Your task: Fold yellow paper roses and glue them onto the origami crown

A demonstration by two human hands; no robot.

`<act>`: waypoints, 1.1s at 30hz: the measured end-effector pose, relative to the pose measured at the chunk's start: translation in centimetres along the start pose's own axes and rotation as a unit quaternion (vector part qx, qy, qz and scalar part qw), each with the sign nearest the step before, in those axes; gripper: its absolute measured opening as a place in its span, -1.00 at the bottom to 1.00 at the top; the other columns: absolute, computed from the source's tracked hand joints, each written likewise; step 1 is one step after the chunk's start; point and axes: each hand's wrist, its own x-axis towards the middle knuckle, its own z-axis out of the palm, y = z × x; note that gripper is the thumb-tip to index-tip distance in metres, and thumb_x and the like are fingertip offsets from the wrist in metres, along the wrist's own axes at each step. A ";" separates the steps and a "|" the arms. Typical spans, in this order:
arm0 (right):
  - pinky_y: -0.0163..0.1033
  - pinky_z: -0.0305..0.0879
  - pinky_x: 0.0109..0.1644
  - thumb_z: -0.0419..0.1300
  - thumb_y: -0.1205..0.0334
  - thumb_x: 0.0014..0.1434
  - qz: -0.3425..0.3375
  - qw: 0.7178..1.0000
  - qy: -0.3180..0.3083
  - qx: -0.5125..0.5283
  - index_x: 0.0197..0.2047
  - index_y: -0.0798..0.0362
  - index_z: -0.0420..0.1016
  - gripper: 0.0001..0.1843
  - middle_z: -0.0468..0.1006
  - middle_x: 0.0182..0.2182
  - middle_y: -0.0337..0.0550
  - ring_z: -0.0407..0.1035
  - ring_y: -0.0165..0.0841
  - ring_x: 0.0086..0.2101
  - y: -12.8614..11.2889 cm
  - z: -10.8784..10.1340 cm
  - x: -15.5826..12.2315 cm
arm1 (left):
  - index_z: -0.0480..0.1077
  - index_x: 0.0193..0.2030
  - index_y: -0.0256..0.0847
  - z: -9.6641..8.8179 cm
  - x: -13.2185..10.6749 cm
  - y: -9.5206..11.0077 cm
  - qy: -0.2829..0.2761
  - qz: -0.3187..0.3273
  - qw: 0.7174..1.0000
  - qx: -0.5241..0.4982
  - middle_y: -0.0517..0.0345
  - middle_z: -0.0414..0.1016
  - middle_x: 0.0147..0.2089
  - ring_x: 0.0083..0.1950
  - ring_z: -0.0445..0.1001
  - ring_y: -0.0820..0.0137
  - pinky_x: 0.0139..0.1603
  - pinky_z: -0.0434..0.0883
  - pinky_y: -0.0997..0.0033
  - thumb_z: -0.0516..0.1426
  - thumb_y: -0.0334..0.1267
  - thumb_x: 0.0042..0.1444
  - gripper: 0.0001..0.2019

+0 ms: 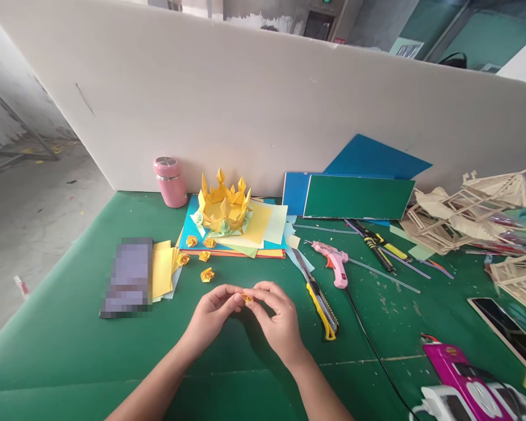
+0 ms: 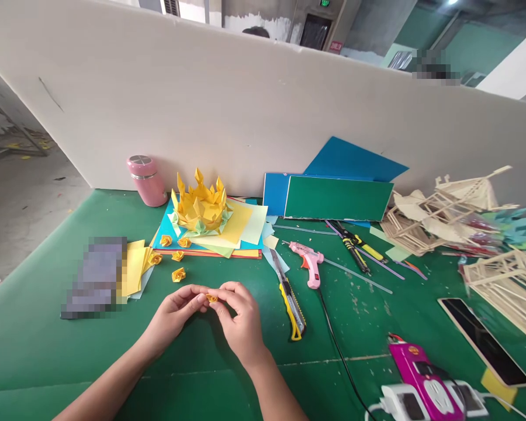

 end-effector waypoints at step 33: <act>-0.18 0.48 -0.21 0.10 0.21 0.17 0.121 0.968 0.213 0.056 -0.06 0.01 0.36 -0.75 0.47 -0.23 -0.07 0.43 -0.36 -0.31 2.8 -2.3 0.4 | 0.36 0.00 -0.14 2.3 4.9 -1.9 0.002 0.292 0.881 0.373 -0.17 0.24 0.17 0.25 0.20 -0.02 0.20 0.23 -0.17 0.17 -0.38 0.03 -0.65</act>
